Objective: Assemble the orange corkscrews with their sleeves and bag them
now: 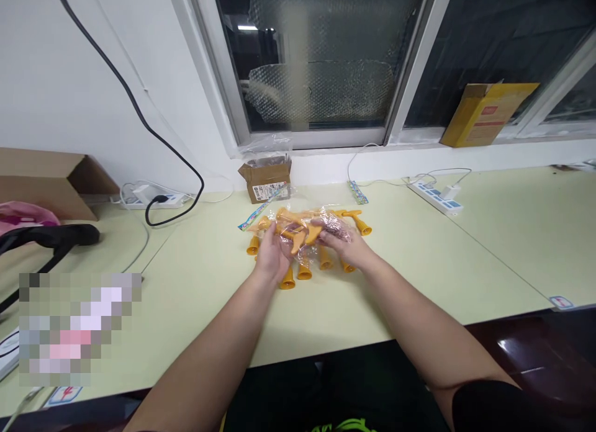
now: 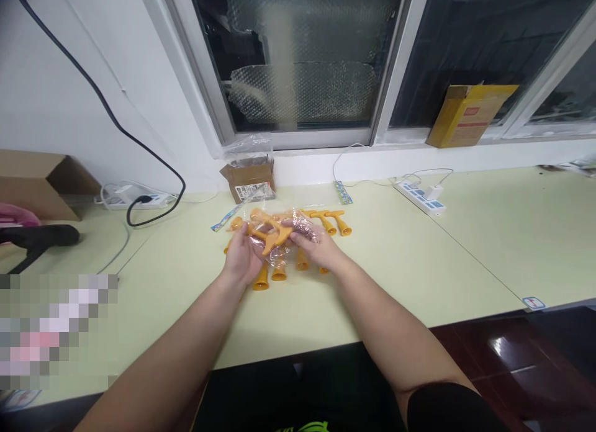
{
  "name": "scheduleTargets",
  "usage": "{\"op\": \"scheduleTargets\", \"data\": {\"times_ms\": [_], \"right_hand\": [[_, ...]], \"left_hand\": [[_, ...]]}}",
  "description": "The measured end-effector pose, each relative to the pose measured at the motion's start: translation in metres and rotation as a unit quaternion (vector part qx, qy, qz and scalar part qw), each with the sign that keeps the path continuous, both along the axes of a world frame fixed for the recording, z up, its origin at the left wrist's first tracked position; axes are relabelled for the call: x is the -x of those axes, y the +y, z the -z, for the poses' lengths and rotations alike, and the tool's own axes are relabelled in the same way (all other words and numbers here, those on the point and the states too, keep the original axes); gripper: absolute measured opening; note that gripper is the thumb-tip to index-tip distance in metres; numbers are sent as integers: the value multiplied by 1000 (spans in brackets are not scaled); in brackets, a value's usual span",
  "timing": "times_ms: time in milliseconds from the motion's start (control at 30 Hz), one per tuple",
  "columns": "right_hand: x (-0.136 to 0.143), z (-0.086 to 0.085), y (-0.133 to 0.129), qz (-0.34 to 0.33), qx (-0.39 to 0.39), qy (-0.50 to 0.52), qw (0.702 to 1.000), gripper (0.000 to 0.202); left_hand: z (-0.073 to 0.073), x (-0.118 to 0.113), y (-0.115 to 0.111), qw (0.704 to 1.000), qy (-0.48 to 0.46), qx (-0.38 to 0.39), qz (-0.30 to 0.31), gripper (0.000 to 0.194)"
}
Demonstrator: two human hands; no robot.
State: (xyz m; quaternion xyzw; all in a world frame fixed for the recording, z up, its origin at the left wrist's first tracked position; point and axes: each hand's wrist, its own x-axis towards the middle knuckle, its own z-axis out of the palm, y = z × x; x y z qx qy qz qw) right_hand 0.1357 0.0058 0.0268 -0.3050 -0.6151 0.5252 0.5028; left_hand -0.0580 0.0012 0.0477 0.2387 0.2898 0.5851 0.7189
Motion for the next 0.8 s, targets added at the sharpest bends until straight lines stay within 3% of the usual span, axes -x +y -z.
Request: {"op": "scheduleTargets", "data": {"times_ms": [167,400,633,800], "right_hand": [[13,2,-3,42,-60,-49,996,35],[8,-4,-6,-10,-66,-31,997,40],[6,-6,-5,15,-46,-45,998,29],[10,-3,-7,53,-74,-62,994,25]], "left_hand": [[7,-6,-2,999,45,9,8,32],[2,-9,-5,996,68,48,4,29],[-2,-10,-6,999,24,34,-25,29],[1,-11,-6,998,35,-29,-44,30]]}}
